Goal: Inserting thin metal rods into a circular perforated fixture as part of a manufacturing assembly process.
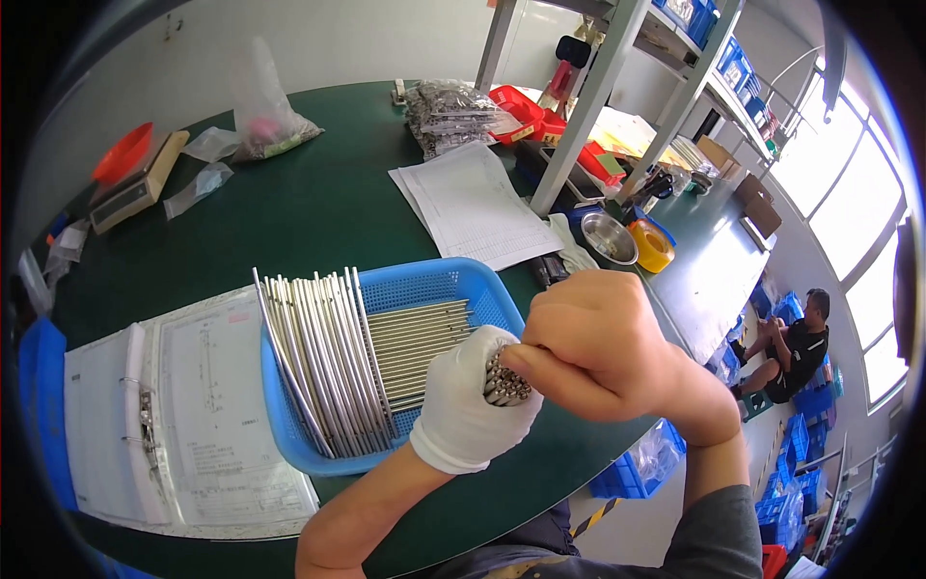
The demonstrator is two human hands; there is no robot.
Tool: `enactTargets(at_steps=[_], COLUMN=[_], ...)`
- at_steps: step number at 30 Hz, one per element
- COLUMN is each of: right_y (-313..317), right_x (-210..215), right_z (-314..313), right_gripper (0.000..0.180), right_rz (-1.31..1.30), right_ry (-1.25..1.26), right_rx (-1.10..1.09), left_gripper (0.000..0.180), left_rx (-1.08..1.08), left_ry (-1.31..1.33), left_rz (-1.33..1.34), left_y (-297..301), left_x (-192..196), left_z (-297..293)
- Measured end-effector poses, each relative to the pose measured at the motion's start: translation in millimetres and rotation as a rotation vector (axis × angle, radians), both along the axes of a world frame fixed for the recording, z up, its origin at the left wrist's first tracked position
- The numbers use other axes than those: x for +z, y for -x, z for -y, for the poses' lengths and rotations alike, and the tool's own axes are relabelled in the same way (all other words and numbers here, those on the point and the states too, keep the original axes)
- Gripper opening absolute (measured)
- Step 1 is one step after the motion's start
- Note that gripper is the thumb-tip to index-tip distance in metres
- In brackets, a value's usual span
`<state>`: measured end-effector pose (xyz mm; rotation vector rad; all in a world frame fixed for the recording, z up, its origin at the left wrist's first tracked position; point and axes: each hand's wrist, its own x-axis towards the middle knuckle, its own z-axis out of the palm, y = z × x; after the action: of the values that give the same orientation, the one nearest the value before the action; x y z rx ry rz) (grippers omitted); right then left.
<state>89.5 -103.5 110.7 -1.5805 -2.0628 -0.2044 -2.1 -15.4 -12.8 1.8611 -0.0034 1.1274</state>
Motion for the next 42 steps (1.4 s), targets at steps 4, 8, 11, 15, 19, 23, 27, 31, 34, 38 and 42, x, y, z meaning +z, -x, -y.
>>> enactTargets(at_steps=[4, 8, 11, 15, 19, 23, 27, 31, 34, 38, 42], right_y=[0.7, -4.8, -2.8, -1.3, 1.2, 1.1, -1.4, 1.8, 2.7, 1.3, 2.6], right_x=[-7.3, -8.7, -5.0, -0.4, -1.8, -4.9, 0.3, 1.6, 1.8, -0.3, 6.5], right_z=[-1.6, 0.1, -2.1, -2.0, 1.1, -0.8, -2.9, -4.2, -4.5, -5.3, -3.9], right_gripper=[0.007, 0.011, 0.011, 0.012, 0.012, 0.010, 0.009, 0.007, 0.004, 0.002, 0.010], right_rz=[-0.085, -0.202, -0.174, -0.195, -0.207, -0.197, -0.151, -0.118, -0.136, -0.179, -0.036], right_ry=[-0.071, -0.114, -0.146, -0.107, -0.101, -0.087, -0.066, -0.055, -0.047, -0.027, -0.097], right_rx=[-0.018, 0.100, 0.069, 0.067, 0.041, 0.048, 0.030, 0.010, -0.010, -0.059, -0.027], left_gripper=[0.022, 0.020, 0.019, 0.018, 0.018, 0.020, 0.022, 0.022, 0.022, 0.022, 0.022], left_rx=[0.018, -0.036, -0.015, 0.028, 0.000, -0.041, -0.048, -0.070, -0.102, -0.037, 0.044], left_ry=[-0.009, 0.021, 0.027, -0.003, 0.047, 0.080, 0.088, 0.152, 0.197, 0.121, -0.032], left_rz=[0.042, 0.033, 0.030, 0.063, 0.004, 0.047, 0.028, 0.045, 0.095, 0.019, 0.003], left_y=[3.2, 3.3, 3.4, 4.9, 3.6, 1.5, 2.7, -1.2, -3.4, 0.4, 1.0], left_x=[8.8, 13.3, 9.5, 13.9, 8.0, 2.1, 5.7, -0.5, -2.0, 5.6, 6.9], left_z=[-1.8, -0.8, -2.1, -1.6, -2.3, -1.4, -2.2, -0.4, 0.7, -1.8, -2.0])
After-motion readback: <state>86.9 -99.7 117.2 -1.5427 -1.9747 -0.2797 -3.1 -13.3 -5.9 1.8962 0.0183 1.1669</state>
